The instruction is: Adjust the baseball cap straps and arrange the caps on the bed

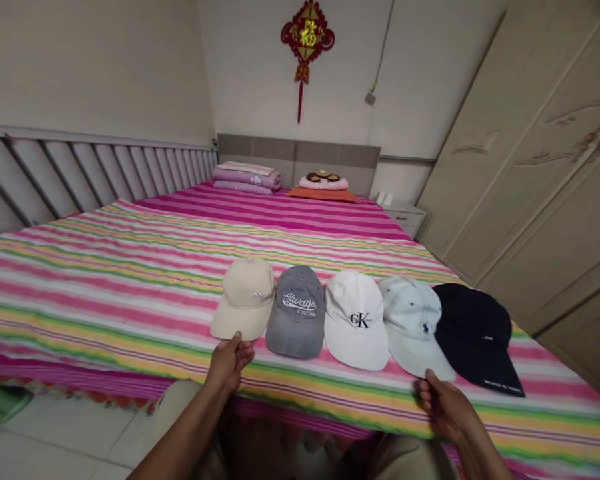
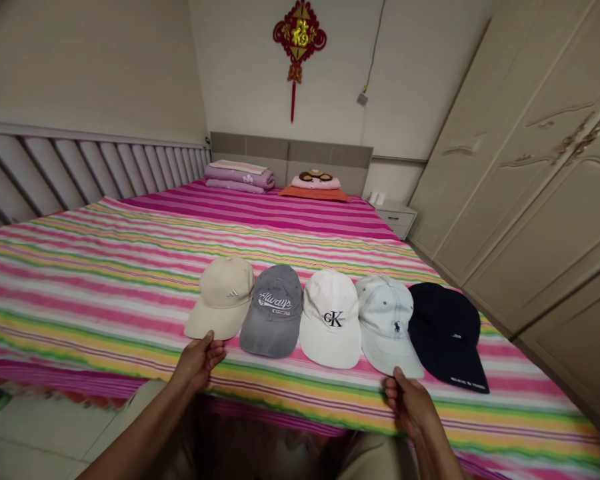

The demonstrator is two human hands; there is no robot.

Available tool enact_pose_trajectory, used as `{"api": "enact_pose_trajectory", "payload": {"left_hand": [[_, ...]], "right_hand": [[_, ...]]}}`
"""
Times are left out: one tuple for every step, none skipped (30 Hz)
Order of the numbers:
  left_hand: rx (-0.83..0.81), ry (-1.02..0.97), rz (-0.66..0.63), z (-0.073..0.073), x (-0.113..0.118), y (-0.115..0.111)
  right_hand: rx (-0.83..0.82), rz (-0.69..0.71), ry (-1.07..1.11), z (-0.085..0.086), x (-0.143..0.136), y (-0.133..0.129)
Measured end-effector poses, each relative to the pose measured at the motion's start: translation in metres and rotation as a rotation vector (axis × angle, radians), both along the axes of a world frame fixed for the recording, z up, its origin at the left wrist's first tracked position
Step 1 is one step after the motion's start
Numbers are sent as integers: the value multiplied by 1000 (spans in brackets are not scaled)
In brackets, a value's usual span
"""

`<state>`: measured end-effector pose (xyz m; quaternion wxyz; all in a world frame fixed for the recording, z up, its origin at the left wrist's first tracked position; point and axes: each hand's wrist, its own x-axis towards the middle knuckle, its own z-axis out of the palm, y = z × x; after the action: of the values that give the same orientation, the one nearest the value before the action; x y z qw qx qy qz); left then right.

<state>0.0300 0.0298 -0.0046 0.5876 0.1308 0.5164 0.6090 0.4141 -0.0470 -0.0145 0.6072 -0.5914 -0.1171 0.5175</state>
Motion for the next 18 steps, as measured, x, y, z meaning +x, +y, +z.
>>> {"api": "enact_pose_trajectory", "payload": {"left_hand": [[3, 1, 0, 0, 0, 0], [6, 2, 1, 1, 0, -1], [9, 3, 1, 1, 0, -1], [13, 4, 0, 1, 0, -2], [16, 4, -4, 0, -1, -2], [18, 5, -9, -1, -1, -2], [21, 7, -14, -1, -2, -3], [25, 8, -18, -2, -2, -3], [30, 9, -20, -4, -3, -3], [34, 12, -20, -5, -3, -3], [37, 15, -20, -6, -3, -2], [39, 20, -22, -6, -3, -2], [41, 24, -26, -7, -3, -2], [41, 29, -32, -7, -3, -2], [42, 32, -35, -7, -3, -2], [43, 35, -36, -7, -3, -2], [44, 37, -36, -7, -3, -2], [46, 40, -35, -7, -3, -3]], "right_hand": [[-2, 5, -1, 0, 0, 0], [-3, 7, -2, 0, 0, -1], [-3, 7, -2, 0, 0, -2], [-4, 6, -3, 0, 0, -3], [-5, 2, -3, 0, 0, -5], [-7, -15, -5, -1, 1, -6], [-7, -48, -10, -1, 3, -8], [-5, -91, -17, 0, 6, -10], [-1, -142, -24, 0, 10, -12], [4, -196, -32, 1, 15, -14], [12, -247, -39, 2, 21, -16], [22, -289, -44, 3, 28, -17], [31, -322, -46, 4, 35, -18], [40, -352, -47, 6, 42, -18], [48, -373, -46, 8, 48, -18], [54, -383, -42, 9, 54, -17], [57, -382, -37, 11, 59, -15], [62, -366, -32, 12, 62, -13]]}}
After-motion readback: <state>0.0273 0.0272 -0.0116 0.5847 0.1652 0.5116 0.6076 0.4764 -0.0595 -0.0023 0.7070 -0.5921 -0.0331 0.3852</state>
